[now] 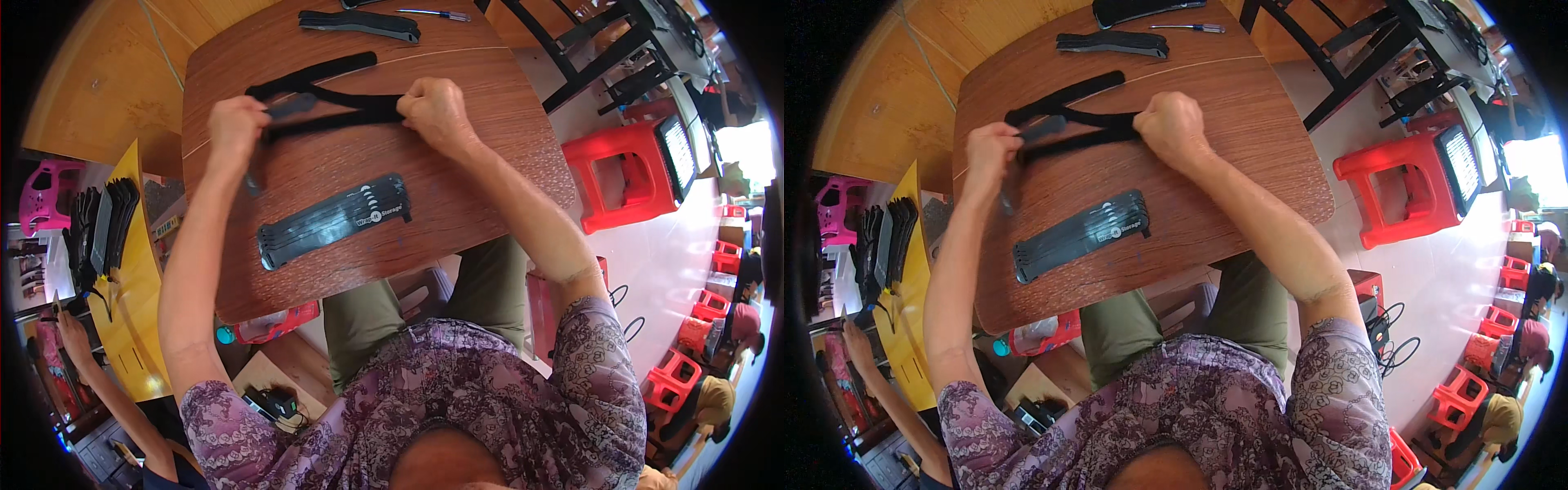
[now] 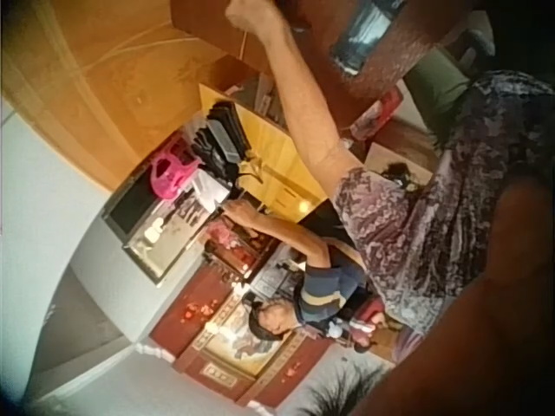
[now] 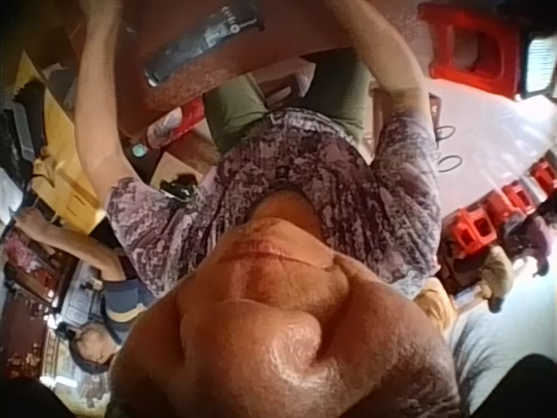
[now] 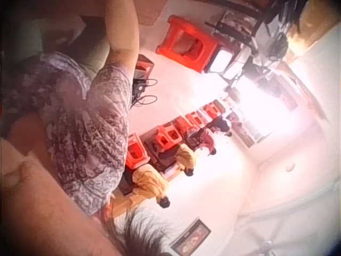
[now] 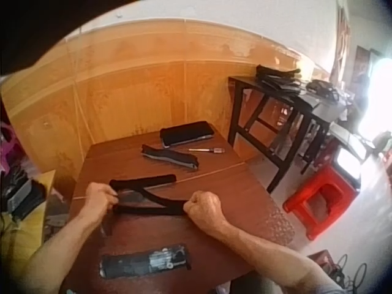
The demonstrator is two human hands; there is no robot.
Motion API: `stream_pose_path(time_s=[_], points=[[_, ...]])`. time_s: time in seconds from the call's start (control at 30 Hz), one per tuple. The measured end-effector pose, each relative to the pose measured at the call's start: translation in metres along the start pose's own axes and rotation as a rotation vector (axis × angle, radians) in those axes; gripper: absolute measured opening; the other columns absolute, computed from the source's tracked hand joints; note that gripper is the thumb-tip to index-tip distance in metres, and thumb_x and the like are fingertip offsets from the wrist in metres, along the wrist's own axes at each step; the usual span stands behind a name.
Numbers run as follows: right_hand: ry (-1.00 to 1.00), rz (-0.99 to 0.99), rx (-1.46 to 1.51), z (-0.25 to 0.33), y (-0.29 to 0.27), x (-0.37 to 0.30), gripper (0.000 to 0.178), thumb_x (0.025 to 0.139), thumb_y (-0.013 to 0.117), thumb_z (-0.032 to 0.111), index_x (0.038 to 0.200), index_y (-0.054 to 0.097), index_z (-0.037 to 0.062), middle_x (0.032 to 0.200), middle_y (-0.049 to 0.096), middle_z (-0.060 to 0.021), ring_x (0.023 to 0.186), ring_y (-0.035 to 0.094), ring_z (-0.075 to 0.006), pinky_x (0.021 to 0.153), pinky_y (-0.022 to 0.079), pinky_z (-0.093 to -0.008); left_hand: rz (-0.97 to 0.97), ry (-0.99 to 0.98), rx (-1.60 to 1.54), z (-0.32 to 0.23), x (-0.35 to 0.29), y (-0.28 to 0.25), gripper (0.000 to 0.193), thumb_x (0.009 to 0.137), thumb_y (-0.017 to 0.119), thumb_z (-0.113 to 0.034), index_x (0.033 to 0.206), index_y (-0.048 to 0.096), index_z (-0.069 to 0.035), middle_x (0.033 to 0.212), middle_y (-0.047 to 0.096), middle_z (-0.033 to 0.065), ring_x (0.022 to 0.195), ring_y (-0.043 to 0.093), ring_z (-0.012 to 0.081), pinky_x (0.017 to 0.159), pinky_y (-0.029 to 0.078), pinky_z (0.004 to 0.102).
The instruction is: Assembling plastic components and nylon straps by hand at a workbench.
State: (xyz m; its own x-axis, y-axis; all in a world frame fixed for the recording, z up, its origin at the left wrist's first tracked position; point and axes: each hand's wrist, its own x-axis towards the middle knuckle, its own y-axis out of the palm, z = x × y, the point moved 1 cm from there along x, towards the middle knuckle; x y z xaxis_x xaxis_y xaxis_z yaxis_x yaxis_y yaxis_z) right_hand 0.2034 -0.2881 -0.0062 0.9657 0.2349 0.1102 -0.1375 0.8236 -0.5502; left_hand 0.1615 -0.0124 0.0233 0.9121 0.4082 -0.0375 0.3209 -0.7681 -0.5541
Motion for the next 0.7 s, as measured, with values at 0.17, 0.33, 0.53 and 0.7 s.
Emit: stream_pose_path(time_s=[0.17,0.33,0.53,0.7], points=[[0.018,0.02,-0.047,-0.002,-0.006,0.001,0.019,0.073,0.06,0.015,0.069,0.064,-0.0034,0.073,0.064,-0.0227,0.075,0.062,-0.037,0.075,0.048,-0.0427,0.069,-0.103,-0.077,-0.001,0.0,-0.042,0.002,0.074,0.062,-0.004,0.072,0.062,-0.005,0.052,0.048,-0.0018,0.042,0.041,0.0058,0.038,0.028,0.0224],[0.181,0.111,-0.06,0.014,-0.014,-0.004,0.022,0.078,0.059,0.019,0.071,0.065,-0.0014,0.073,0.065,-0.0207,0.076,0.063,-0.0369,0.075,0.048,-0.043,0.19,-0.034,-0.2,-0.016,-0.018,-0.062,0.004,0.083,0.06,-0.006,0.081,0.057,-0.004,0.056,0.049,0.0,0.041,0.04,0.0047,0.036,0.028,0.0197],[-0.079,-0.012,-0.484,0.019,-0.01,-0.011,0.027,0.086,0.056,0.026,0.079,0.065,0.0012,0.077,0.066,-0.0201,0.076,0.063,-0.0391,0.073,0.049,-0.0461,0.338,-0.069,-0.434,-0.021,-0.047,-0.06,0.01,0.084,0.064,-0.008,0.083,0.056,-0.002,0.06,0.055,0.0041,0.041,0.041,0.0058,0.037,0.031,0.0195],[-0.089,0.021,-0.632,0.015,-0.011,-0.013,0.03,0.087,0.054,0.029,0.093,0.065,0.0013,0.083,0.066,-0.0188,0.082,0.062,-0.0384,0.075,0.048,-0.0468,0.361,-0.076,-0.488,-0.028,-0.073,-0.055,0.007,0.081,0.063,-0.004,0.085,0.059,0.001,0.059,0.056,0.0052,0.039,0.042,0.0047,0.036,0.028,0.0175]])
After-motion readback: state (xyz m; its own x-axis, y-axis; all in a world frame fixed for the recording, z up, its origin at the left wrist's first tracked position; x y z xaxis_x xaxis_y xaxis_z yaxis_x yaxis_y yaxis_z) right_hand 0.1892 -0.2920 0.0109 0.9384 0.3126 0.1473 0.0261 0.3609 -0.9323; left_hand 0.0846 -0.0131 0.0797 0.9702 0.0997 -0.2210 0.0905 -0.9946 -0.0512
